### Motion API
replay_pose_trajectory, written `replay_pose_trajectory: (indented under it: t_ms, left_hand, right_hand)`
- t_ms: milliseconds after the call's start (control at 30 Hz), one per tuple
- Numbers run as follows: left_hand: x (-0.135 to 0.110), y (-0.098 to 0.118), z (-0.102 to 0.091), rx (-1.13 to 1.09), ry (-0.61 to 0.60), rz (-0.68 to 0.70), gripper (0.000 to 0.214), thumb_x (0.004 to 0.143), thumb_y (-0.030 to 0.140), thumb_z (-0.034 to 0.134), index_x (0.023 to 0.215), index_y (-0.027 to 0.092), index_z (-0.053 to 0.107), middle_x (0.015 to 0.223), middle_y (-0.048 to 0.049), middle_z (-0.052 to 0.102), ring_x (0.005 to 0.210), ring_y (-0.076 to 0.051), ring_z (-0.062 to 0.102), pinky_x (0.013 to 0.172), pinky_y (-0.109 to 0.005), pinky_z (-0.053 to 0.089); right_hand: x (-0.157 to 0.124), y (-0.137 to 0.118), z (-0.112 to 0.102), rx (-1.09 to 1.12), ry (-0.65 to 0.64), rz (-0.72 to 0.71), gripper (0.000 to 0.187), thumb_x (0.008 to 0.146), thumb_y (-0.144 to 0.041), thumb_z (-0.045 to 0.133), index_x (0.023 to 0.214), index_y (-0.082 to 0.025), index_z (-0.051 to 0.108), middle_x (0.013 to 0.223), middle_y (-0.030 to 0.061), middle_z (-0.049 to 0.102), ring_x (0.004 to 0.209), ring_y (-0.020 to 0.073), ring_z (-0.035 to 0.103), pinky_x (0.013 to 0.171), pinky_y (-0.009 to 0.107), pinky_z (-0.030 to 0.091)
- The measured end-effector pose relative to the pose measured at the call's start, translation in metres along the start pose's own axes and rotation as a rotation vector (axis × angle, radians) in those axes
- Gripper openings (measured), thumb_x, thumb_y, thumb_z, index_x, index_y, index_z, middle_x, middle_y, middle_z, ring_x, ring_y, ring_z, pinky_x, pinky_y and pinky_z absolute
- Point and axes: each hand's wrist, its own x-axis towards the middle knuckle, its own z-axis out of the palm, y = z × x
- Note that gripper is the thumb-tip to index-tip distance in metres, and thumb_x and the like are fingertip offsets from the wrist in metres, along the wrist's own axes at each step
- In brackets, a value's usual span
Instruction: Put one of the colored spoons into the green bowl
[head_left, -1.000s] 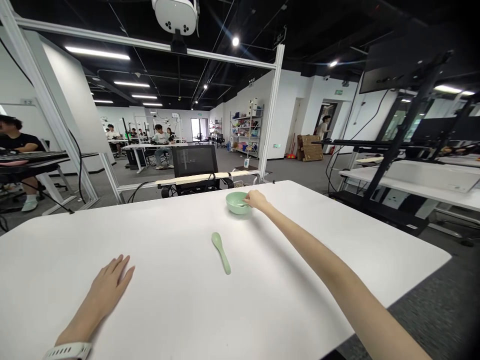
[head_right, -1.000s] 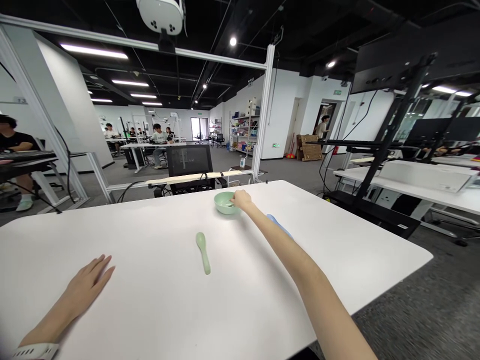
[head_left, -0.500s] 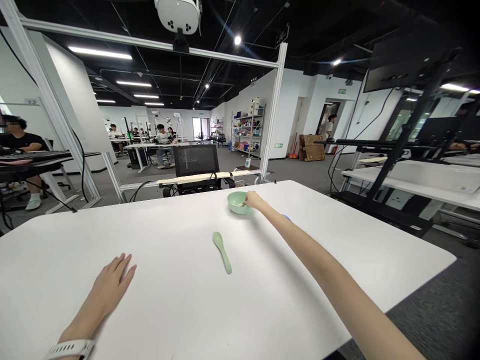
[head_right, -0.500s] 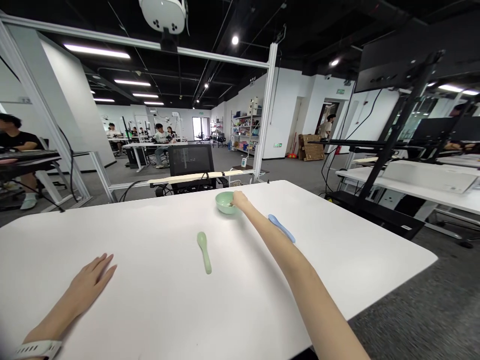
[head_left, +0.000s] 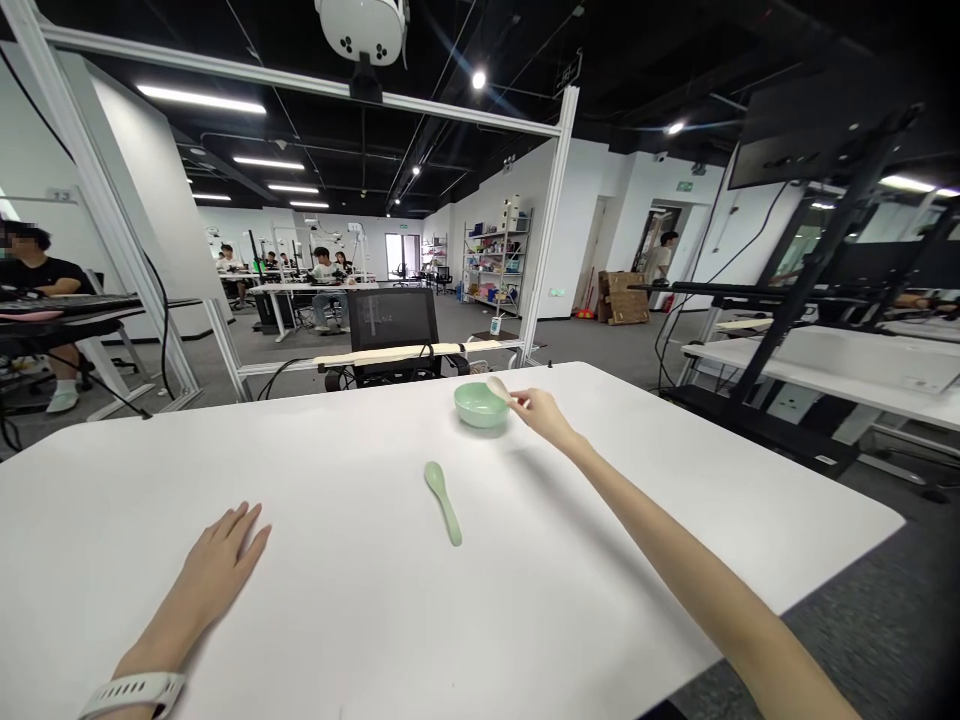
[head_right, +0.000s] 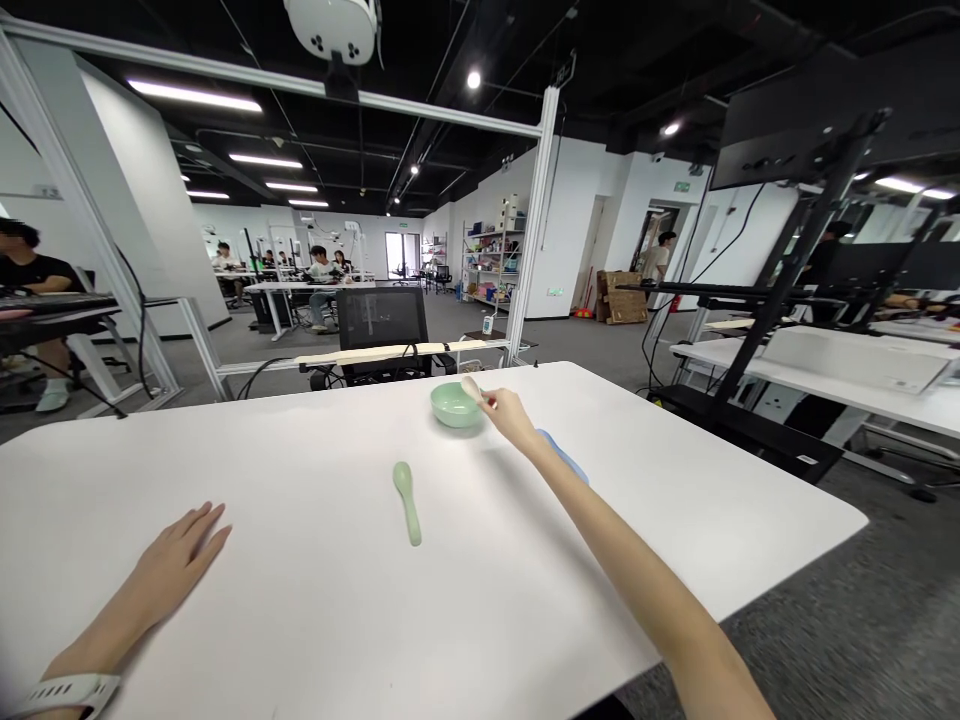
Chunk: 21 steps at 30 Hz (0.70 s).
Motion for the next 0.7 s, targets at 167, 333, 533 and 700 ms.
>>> replay_pose_trajectory:
  t_ms: [167, 333, 533, 700]
  left_hand:
    - [0.001, -0.004, 0.005, -0.013, -0.015, -0.005, 0.08, 0.089, 0.057, 0.033, 0.146, 0.009, 0.063, 0.157, -0.0184, 0.062, 0.15, -0.036, 0.053, 0.124, -0.053, 0.045]
    - [0.001, -0.005, 0.005, -0.018, -0.038, -0.003, 0.085, 0.09, 0.059, 0.029, 0.148, 0.005, 0.06, 0.159, -0.0211, 0.058, 0.153, -0.038, 0.05, 0.126, -0.055, 0.042]
    - [0.002, -0.005, 0.004, -0.018, -0.054, -0.009, 0.088, 0.091, 0.061, 0.027, 0.148, 0.003, 0.059, 0.16, -0.0218, 0.057, 0.154, -0.039, 0.048, 0.128, -0.055, 0.04]
    - [0.002, -0.005, 0.003, -0.025, -0.067, -0.013, 0.09, 0.09, 0.062, 0.026, 0.149, 0.002, 0.058, 0.162, -0.0219, 0.055, 0.155, -0.039, 0.047, 0.128, -0.055, 0.039]
  right_hand:
    - [-0.081, 0.028, 0.015, 0.15, -0.091, 0.024, 0.041, 0.095, -0.044, 0.052, 0.096, -0.015, 0.081, 0.077, 0.0058, 0.071, 0.065, 0.0191, 0.059, 0.066, 0.029, 0.043]
    - [-0.116, 0.033, 0.037, 0.2, -0.12, 0.065, 0.042, 0.095, -0.051, 0.052, 0.07, -0.02, 0.066, 0.069, 0.0024, 0.063, 0.062, 0.0168, 0.053, 0.06, 0.028, 0.037]
    - [-0.113, 0.031, 0.035, 0.134, -0.131, 0.097, 0.04, 0.099, -0.046, 0.054, 0.072, -0.019, 0.067, 0.075, 0.0053, 0.066, 0.065, 0.0183, 0.057, 0.064, 0.029, 0.042]
    - [-0.111, 0.001, 0.031, 0.058, -0.06, 0.044, 0.033, 0.102, -0.038, 0.056, 0.118, -0.016, 0.075, 0.111, 0.0134, 0.07, 0.081, 0.0213, 0.068, 0.082, 0.032, 0.051]
